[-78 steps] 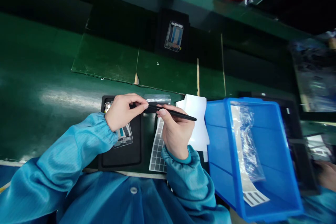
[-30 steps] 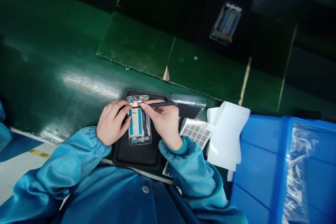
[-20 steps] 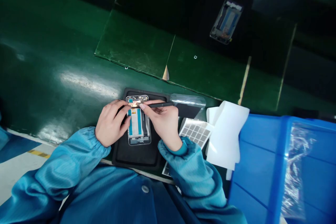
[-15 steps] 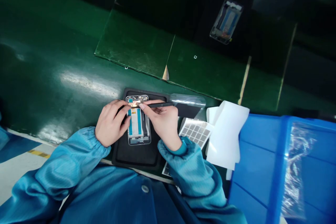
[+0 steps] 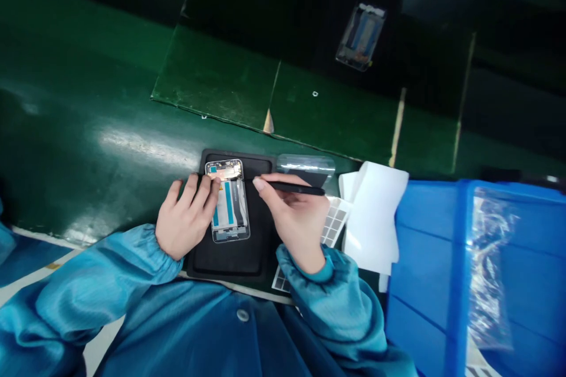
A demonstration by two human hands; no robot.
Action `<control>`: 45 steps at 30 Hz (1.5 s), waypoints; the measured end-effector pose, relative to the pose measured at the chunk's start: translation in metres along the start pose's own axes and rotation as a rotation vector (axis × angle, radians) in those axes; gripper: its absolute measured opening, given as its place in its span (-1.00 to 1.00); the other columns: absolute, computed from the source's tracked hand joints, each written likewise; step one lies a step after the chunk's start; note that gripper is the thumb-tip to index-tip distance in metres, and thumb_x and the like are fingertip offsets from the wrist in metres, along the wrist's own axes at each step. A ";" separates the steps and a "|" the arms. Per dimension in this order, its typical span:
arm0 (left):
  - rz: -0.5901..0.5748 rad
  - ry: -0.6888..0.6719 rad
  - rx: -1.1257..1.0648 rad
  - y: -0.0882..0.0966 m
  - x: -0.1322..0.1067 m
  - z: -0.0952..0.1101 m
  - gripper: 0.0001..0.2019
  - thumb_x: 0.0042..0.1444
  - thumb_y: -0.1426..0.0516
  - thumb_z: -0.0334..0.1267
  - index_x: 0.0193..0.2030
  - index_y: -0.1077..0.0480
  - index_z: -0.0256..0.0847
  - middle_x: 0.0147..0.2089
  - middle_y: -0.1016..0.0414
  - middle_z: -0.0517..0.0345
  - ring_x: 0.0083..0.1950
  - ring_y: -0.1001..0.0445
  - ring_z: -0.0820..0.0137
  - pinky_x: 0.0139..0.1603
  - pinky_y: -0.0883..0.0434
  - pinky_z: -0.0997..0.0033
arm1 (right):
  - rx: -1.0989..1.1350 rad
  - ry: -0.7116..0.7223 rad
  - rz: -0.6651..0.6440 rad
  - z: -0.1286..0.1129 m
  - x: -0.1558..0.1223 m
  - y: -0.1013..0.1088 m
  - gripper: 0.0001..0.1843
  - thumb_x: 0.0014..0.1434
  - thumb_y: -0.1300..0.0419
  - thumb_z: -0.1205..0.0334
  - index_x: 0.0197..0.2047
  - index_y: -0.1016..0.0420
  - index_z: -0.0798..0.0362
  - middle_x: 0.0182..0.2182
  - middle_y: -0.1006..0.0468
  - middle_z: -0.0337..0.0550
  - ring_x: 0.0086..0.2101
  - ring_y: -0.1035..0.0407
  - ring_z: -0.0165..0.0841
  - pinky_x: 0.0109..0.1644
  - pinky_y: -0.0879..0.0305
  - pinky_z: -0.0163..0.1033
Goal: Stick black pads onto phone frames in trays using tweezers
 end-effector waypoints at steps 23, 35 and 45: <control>-0.142 -0.412 -0.194 -0.030 0.140 0.156 -0.78 0.33 0.00 -0.44 -0.01 -0.43 -0.31 -0.03 -0.48 -0.06 -0.12 -0.46 0.24 -0.11 -0.42 0.23 | -0.001 0.012 0.425 0.096 -0.011 0.171 -0.75 0.05 -0.48 0.09 -0.27 -0.64 0.04 -0.32 -0.69 -0.08 -0.33 -0.61 -0.21 -0.22 -0.59 -0.12; -0.125 -0.396 -0.213 -0.036 0.141 0.155 -0.83 0.31 -0.06 -0.42 -0.01 -0.41 -0.27 -0.01 -0.46 -0.02 -0.11 -0.49 0.28 -0.07 -0.48 0.29 | 0.030 0.004 0.357 0.101 -0.001 0.164 -0.80 0.05 -0.48 0.14 -0.27 -0.67 0.05 -0.29 -0.70 -0.07 -0.28 -0.61 -0.21 -0.14 -0.59 -0.11; -0.147 -0.384 -0.188 -0.036 0.141 0.156 -0.82 0.33 -0.06 -0.40 0.02 -0.40 -0.28 0.01 -0.46 -0.01 -0.07 -0.50 0.28 -0.04 -0.50 0.28 | 0.015 0.011 0.361 0.103 -0.002 0.165 -0.81 0.05 -0.49 0.14 -0.29 -0.68 0.03 -0.30 -0.70 -0.09 -0.30 -0.61 -0.20 -0.18 -0.59 -0.13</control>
Point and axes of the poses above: each hand's wrist, its own x-axis towards the middle knuckle, its own y-axis out of the back of the hand, z = x × y, the point moved 4 cm from there along x, towards the middle knuckle
